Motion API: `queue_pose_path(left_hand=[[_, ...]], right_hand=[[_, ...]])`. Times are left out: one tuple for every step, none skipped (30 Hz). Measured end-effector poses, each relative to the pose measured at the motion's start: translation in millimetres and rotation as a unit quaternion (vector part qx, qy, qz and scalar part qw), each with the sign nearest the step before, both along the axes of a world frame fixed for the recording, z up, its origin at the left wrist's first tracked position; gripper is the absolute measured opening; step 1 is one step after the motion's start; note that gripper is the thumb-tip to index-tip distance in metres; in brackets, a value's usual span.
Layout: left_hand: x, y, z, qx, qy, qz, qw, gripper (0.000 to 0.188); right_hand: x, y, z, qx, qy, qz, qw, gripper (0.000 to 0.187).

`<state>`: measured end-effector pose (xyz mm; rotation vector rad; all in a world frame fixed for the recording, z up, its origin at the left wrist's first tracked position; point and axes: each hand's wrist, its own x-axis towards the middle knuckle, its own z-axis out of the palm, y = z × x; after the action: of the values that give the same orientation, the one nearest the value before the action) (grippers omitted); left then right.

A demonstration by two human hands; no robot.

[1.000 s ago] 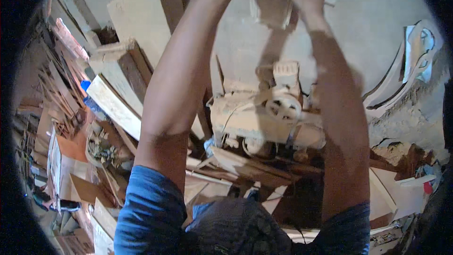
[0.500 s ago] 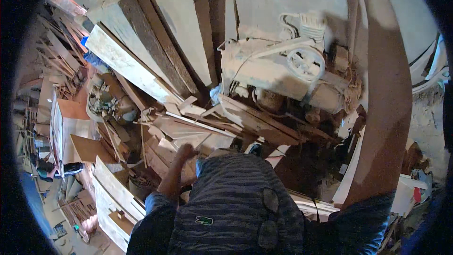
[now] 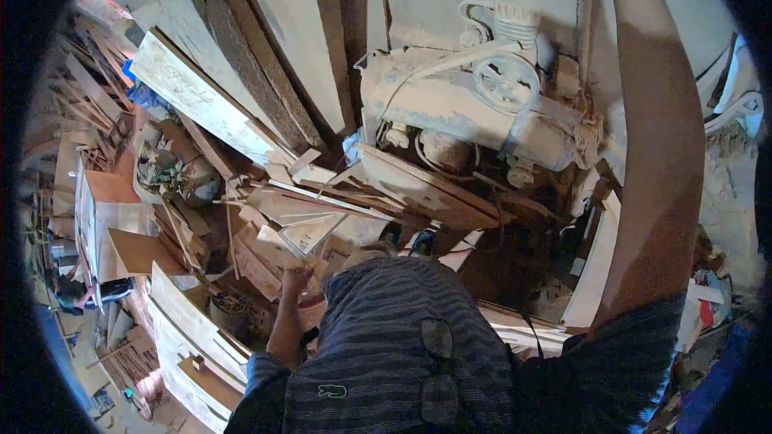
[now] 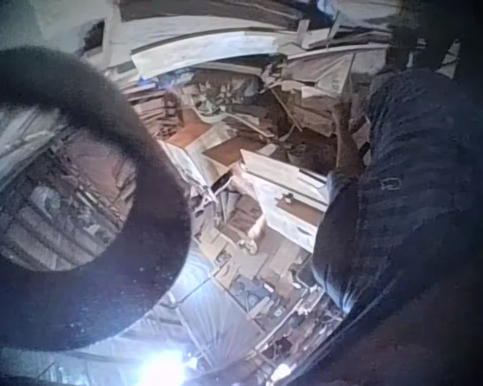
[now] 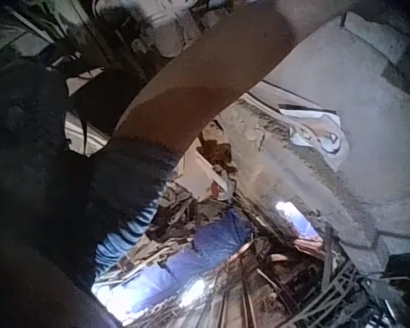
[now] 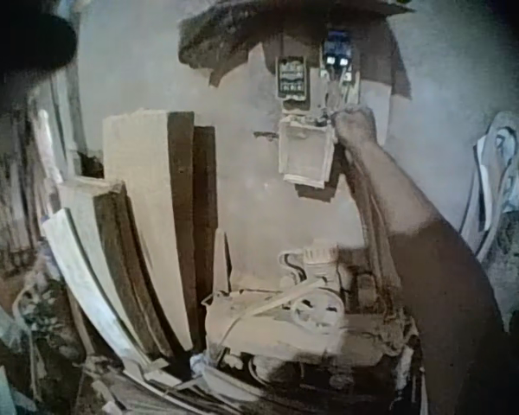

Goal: The person operates a table saw to cut rectangular wooden boards into smaller pieces. They repeatedly feed boards through the saw, separate the cut sections, and stack them. Finally, they place the cut pieces into a wooden cabinet.

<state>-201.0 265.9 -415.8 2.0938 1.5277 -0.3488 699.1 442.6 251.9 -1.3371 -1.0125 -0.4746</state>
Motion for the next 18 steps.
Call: queue_pose_path(left_hand=[[10, 7, 4, 0.018, -0.04, 0.011, 0.999, 0.053], [30, 14, 16, -0.014, -0.075, 0.058, 0.995, 0.054], [55, 17, 33, -0.047, -0.109, 0.104, 0.988, 0.054], [70, 17, 52, -0.077, -0.138, 0.152, 0.976, 0.054], [66, 12, 60, -0.063, -0.103, 0.124, 0.985, 0.054], [64, 10, 58, -0.047, -0.07, 0.092, 0.992, 0.055], [62, 8, 56, -0.032, -0.038, 0.059, 0.997, 0.055], [59, 0, 55, -0.027, -0.034, 0.058, 0.997, 0.054], [56, -10, 50, -0.022, -0.031, 0.053, 0.998, 0.054], [48, -19, 41, -0.013, -0.007, 0.017, 1.0, 0.053], [40, -28, 33, -0.002, 0.017, -0.019, 1.0, 0.053], [28, -31, 18, 0.014, 0.066, -0.091, 0.994, 0.052], [15, -36, 3, 0.028, 0.112, -0.16, 0.98, 0.052], [2, -40, -5, 0.03, 0.09, -0.157, 0.983, 0.052], [-14, -48, -12, 0.03, 0.069, -0.152, 0.986, 0.052], [-26, -63, -18, 0.033, 0.045, -0.136, 0.989, 0.053], [-36, -80, -23, 0.057, 0.056, -0.145, 0.986, 0.052], [-38, -87, -24, 0.08, 0.066, -0.165, 0.981, 0.052]], right_hand=[[-6, -2, 0, -0.003, 0.015, 0.007, 1.0, 0.02], [-17, -10, 1, -0.008, 0.027, 0.008, 1.0, 0.021], [-26, -18, 4, -0.011, 0.038, 0.008, 0.999, 0.023], [-30, -22, 7, -0.013, 0.041, 0.0, 0.999, 0.023], [-34, -17, 7, -0.015, 0.052, 0.002, 0.999, 0.023], [-35, -17, 7, -0.016, 0.06, 0.0, 0.998, 0.024], [-36, -17, 8, -0.018, 0.069, 0.012, 0.997, 0.024], [-36, -17, 8, -0.021, 0.077, 0.022, 0.997, 0.024], [-35, -18, 9, -0.024, 0.082, 0.029, 0.996, 0.024], [-34, -19, 9, -0.028, 0.066, 0.013, 0.997, 0.024], [-33, -19, 10, -0.031, 0.05, -0.004, 0.998, 0.023], [-25, -21, 9, -0.034, 0.038, -0.023, 0.998, 0.023], [-21, -20, 8, -0.018, 0.012, -0.048, 0.999, 0.021], [-14, -20, 6, -0.003, -0.014, -0.075, 0.997, 0.02], [-11, -20, 2, 0.01, -0.04, -0.099, 0.994, 0.018], [-18, -18, 3, -0.013, 0.012, -0.06, 0.998, 0.017], [-24, -20, 5, -0.037, 0.065, -0.021, 0.997, 0.015], [-22, -32, 7, -0.063, 0.119, 0.007, 0.991, 0.014]])
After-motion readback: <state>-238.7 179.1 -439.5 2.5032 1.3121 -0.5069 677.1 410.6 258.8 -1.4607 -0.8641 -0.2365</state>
